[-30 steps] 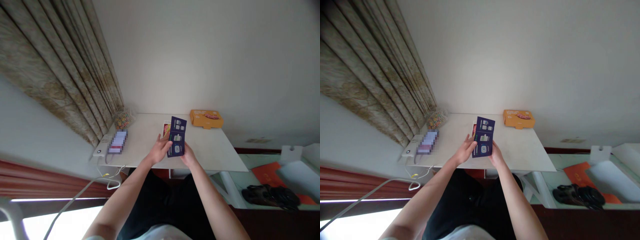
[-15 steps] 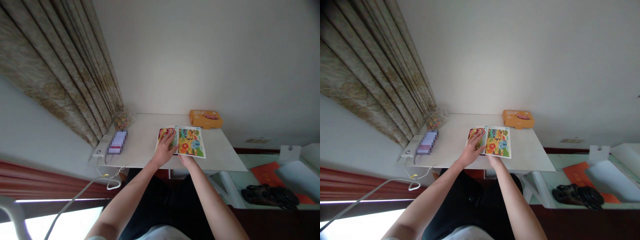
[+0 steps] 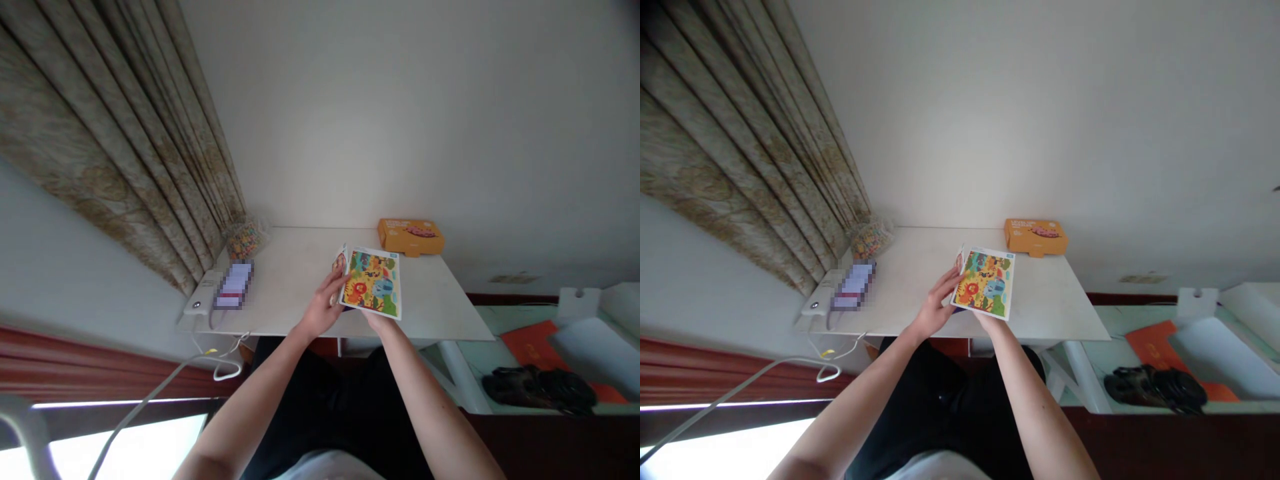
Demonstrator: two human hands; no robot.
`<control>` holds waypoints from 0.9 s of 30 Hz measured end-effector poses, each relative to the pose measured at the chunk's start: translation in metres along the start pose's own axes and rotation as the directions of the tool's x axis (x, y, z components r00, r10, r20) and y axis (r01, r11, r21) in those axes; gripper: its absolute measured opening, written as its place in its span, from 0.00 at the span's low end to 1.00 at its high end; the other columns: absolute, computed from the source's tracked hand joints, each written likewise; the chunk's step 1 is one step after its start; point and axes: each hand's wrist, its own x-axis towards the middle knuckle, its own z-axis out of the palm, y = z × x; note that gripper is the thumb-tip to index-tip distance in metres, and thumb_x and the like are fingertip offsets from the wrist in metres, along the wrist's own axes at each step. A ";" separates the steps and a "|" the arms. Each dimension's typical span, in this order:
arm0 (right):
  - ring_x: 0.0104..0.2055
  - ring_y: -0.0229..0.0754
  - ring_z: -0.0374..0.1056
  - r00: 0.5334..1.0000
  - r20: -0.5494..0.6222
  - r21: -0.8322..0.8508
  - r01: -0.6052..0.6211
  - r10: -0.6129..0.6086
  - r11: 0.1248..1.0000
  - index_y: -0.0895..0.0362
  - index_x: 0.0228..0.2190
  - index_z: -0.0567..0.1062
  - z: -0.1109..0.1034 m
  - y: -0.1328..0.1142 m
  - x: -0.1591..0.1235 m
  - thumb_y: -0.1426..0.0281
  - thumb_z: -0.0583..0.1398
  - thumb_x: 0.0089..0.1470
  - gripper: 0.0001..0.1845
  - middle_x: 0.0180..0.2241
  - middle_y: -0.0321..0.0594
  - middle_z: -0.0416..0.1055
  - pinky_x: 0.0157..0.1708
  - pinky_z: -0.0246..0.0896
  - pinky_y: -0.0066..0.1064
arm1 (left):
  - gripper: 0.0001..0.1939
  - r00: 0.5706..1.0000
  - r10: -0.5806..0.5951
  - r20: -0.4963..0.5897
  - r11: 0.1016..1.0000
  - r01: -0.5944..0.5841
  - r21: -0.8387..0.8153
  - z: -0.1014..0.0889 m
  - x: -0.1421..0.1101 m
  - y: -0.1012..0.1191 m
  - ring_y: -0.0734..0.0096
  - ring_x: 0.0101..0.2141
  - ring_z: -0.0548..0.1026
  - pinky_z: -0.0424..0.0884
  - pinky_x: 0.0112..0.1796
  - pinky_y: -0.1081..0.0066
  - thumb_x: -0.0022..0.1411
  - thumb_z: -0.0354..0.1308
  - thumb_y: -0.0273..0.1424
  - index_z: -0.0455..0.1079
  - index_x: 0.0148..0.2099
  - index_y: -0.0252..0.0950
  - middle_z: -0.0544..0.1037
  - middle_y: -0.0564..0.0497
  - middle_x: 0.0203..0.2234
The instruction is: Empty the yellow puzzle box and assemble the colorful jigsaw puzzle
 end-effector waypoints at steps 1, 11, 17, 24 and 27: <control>0.69 0.55 0.57 0.999 -0.024 0.005 0.023 -0.023 1.000 0.40 0.54 0.75 0.003 -0.004 0.000 0.51 0.67 0.46 0.32 0.58 0.35 0.74 0.65 0.58 0.55 | 0.22 0.999 -0.014 -0.052 1.000 0.012 -0.024 -0.001 0.001 0.002 0.48 0.68 0.62 0.53 0.69 0.49 0.57 0.70 0.30 0.78 0.55 0.44 0.71 0.43 0.64; 0.61 0.57 0.68 0.998 -0.051 -0.048 -0.023 0.020 0.999 0.44 0.54 0.77 0.051 -0.049 -0.021 0.52 0.68 0.52 0.29 0.57 0.36 0.76 0.53 0.69 0.45 | 0.16 0.914 -0.086 -0.397 0.995 0.102 0.019 -0.002 0.008 0.000 0.52 0.49 0.77 0.71 0.53 0.61 0.70 0.58 0.43 0.78 0.44 0.37 0.83 0.46 0.40; 0.56 0.52 0.71 0.991 -0.062 0.190 -0.106 0.120 0.976 0.40 0.58 0.69 0.059 -0.050 -0.028 0.58 0.68 0.50 0.33 0.55 0.35 0.75 0.43 0.75 0.40 | 0.14 0.883 -0.042 -0.467 0.999 0.035 -0.023 0.001 0.001 0.003 0.51 0.52 0.76 0.71 0.52 0.64 0.67 0.61 0.43 0.78 0.43 0.38 0.82 0.47 0.41; 0.35 0.45 0.74 0.968 -0.035 0.311 -0.226 0.249 0.923 0.49 0.42 0.77 0.055 -0.055 -0.032 0.68 0.64 0.40 0.22 0.36 0.35 0.80 0.35 0.75 0.38 | 0.16 0.682 -0.011 -0.731 0.997 -0.053 -0.064 -0.002 0.012 0.002 0.62 0.39 0.78 0.72 0.40 0.71 0.64 0.63 0.44 0.77 0.37 0.35 0.81 0.51 0.31; 0.33 0.46 0.75 0.966 -0.144 0.253 -0.174 0.215 0.952 0.53 0.33 0.78 0.048 -0.055 -0.034 0.69 0.64 0.36 0.16 0.29 0.36 0.79 0.34 0.74 0.37 | 0.17 0.608 -0.075 -0.790 0.965 -0.154 -0.210 -0.012 0.024 0.002 0.64 0.39 0.79 0.74 0.42 0.69 0.60 0.65 0.44 0.77 0.42 0.35 0.83 0.49 0.37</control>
